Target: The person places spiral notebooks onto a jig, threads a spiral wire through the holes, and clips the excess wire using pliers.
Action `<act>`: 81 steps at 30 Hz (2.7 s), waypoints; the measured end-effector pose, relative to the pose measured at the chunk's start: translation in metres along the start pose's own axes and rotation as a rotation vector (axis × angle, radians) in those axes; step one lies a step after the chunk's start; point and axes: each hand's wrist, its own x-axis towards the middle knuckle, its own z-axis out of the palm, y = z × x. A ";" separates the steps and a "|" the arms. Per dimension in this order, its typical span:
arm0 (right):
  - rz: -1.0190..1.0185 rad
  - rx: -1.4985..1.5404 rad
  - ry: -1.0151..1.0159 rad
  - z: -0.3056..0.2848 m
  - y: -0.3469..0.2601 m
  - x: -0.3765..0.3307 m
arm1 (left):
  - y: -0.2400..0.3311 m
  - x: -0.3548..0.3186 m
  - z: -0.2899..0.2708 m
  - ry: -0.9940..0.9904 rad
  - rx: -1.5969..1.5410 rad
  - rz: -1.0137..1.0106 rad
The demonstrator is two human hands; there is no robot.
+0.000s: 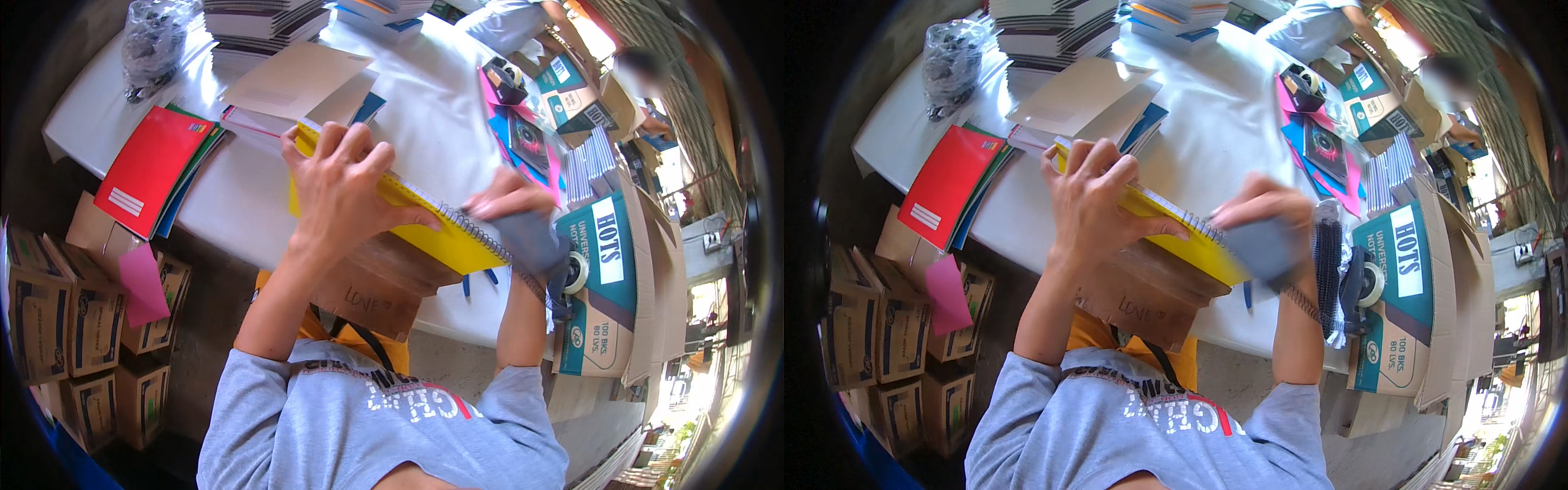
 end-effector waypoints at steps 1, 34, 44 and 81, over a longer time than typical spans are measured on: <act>-0.011 -0.066 -0.139 0.001 -0.002 0.002 | -0.004 0.000 -0.003 -0.036 -0.030 -0.029; -0.287 0.089 -0.163 0.016 0.011 0.033 | -0.014 -0.002 -0.004 0.048 -0.212 0.062; 0.210 -0.366 -0.106 0.029 0.014 0.047 | -0.040 0.002 -0.002 0.113 -0.287 -0.029; 0.007 -0.086 -0.046 0.077 0.031 0.103 | -0.072 -0.013 0.010 -0.025 -0.713 -0.296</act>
